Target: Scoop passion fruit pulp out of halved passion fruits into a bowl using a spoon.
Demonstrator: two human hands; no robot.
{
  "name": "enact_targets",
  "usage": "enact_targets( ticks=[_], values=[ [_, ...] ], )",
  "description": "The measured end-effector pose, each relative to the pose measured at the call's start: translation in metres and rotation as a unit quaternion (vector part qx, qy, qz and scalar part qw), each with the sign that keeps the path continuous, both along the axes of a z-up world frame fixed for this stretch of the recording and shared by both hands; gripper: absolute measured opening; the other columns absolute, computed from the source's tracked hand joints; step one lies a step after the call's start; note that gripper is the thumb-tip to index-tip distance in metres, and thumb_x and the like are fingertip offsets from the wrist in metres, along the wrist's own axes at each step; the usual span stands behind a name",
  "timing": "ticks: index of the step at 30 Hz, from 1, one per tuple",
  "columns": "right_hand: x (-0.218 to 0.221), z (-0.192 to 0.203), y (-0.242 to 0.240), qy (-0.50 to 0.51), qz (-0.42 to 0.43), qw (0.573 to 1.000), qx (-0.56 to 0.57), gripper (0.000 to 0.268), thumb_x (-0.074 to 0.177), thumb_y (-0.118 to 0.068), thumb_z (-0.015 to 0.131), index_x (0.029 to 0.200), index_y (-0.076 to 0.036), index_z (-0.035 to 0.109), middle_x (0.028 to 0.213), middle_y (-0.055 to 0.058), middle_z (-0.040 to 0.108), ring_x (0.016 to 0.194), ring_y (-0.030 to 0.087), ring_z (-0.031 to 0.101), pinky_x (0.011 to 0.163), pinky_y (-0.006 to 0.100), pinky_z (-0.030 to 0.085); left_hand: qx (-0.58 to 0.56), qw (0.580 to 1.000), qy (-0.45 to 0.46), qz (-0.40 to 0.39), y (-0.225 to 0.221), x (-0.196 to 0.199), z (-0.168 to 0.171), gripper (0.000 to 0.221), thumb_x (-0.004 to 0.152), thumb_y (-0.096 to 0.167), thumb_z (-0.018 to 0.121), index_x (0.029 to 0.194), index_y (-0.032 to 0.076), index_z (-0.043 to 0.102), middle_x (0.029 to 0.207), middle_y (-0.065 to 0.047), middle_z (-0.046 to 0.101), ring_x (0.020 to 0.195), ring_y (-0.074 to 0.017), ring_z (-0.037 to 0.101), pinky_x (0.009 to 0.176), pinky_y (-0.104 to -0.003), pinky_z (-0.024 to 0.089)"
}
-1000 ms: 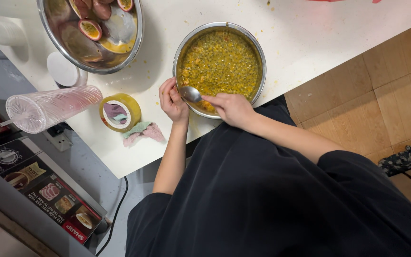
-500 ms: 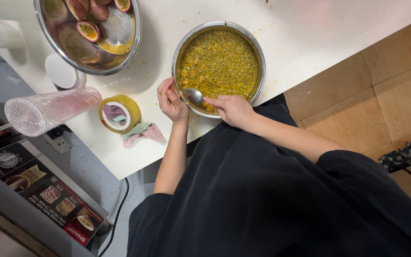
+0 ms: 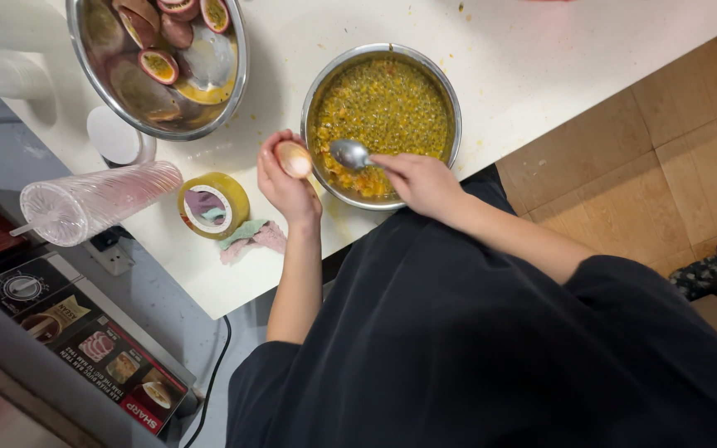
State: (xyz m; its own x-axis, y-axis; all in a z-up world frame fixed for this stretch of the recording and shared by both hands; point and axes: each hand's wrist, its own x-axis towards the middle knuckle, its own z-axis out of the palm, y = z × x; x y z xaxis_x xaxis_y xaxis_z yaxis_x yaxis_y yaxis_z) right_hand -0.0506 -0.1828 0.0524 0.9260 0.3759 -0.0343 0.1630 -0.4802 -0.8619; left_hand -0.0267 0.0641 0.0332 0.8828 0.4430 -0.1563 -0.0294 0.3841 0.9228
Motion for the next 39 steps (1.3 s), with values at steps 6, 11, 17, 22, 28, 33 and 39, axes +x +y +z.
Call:
enact_targets(
  ticks=[6, 11, 17, 22, 28, 33, 39],
  values=[
    [0.024, 0.058, -0.001, -0.114, -0.017, 0.991, 0.068, 0.099, 0.077, -0.041, 0.089, 0.156, -0.006, 0.04, 0.125, 0.015, 0.068, 0.109, 0.028, 0.072, 0.088, 0.039, 0.059, -0.041, 0.981, 0.111, -0.153, -0.028, -0.006, 0.026, 0.048, 0.114, 0.036, 0.029, 0.139, 0.001, 0.049, 0.125, -0.015, 0.063, 0.101, -0.0284, 0.066, 0.092, -0.042, 0.056],
    [0.033, 0.052, 0.013, -0.096, 0.059, 0.993, 0.031, 0.104, 0.074, -0.034, 0.092, 0.157, -0.009, 0.034, 0.134, 0.014, 0.066, 0.109, 0.027, 0.071, 0.078, 0.035, 0.059, -0.01, 0.967, 0.14, -0.21, -0.055, -0.014, 0.019, 0.05, 0.111, 0.04, 0.033, 0.146, 0.005, 0.044, 0.14, -0.015, 0.058, 0.129, -0.0264, 0.057, 0.11, -0.043, 0.047],
    [0.057, 0.029, -0.077, -0.047, -0.078, 0.989, 0.12, 0.086, 0.076, -0.026, 0.092, 0.146, -0.007, 0.046, 0.126, 0.008, 0.065, 0.092, 0.016, 0.058, 0.074, 0.03, 0.051, 0.009, 0.967, 0.119, -0.224, -0.053, -0.022, 0.022, 0.053, 0.109, 0.043, 0.03, 0.143, 0.006, 0.047, 0.145, -0.013, 0.054, 0.131, -0.0253, 0.057, 0.111, -0.04, 0.048],
    [0.172, 0.039, -0.224, -0.33, -0.243, 0.912, -0.03, 0.083, 0.099, -0.01, 0.086, 0.16, -0.007, 0.03, 0.123, 0.012, 0.066, 0.111, 0.017, 0.066, 0.095, 0.028, 0.057, 0.147, 0.962, 0.104, -0.206, -0.031, -0.019, 0.019, 0.037, 0.112, 0.028, 0.047, 0.134, 0.0, 0.055, 0.12, -0.018, 0.076, 0.117, -0.0254, 0.07, 0.103, -0.036, 0.051],
    [0.344, -0.054, -0.349, -0.179, -0.22, 0.933, 0.22, 0.077, 0.094, 0.011, 0.078, 0.154, -0.001, 0.031, 0.133, 0.014, 0.062, 0.12, 0.024, 0.066, 0.105, 0.035, 0.053, 0.343, 0.928, 0.05, -0.137, -0.002, 0.02, 0.029, 0.025, 0.104, 0.014, 0.062, 0.124, 0.001, 0.067, 0.122, -0.015, 0.075, 0.116, -0.0265, 0.071, 0.102, -0.035, 0.053],
    [0.256, 0.029, -0.251, -0.175, -0.251, 0.91, 0.279, 0.062, 0.106, 0.009, 0.068, 0.16, 0.0, 0.037, 0.164, 0.018, 0.05, 0.14, 0.024, 0.059, 0.117, 0.032, 0.053, 0.506, 0.861, 0.044, 0.014, 0.101, 0.122, -0.005, 0.033, 0.099, 0.023, 0.072, 0.125, 0.004, 0.061, 0.123, -0.016, 0.067, 0.12, -0.0338, 0.062, 0.106, -0.044, 0.047],
    [0.139, 0.073, -0.174, 0.008, -0.373, 0.875, 0.309, 0.059, 0.107, -0.001, 0.07, 0.157, -0.005, 0.039, 0.105, 0.007, 0.069, 0.054, 0.001, 0.04, 0.043, 0.019, 0.024, 0.607, 0.766, 0.189, 0.089, 0.22, 0.229, -0.072, 0.067, 0.085, 0.035, 0.083, 0.132, 0.002, 0.049, 0.126, -0.027, 0.061, 0.116, -0.0484, 0.054, 0.101, -0.052, 0.043]
  ],
)
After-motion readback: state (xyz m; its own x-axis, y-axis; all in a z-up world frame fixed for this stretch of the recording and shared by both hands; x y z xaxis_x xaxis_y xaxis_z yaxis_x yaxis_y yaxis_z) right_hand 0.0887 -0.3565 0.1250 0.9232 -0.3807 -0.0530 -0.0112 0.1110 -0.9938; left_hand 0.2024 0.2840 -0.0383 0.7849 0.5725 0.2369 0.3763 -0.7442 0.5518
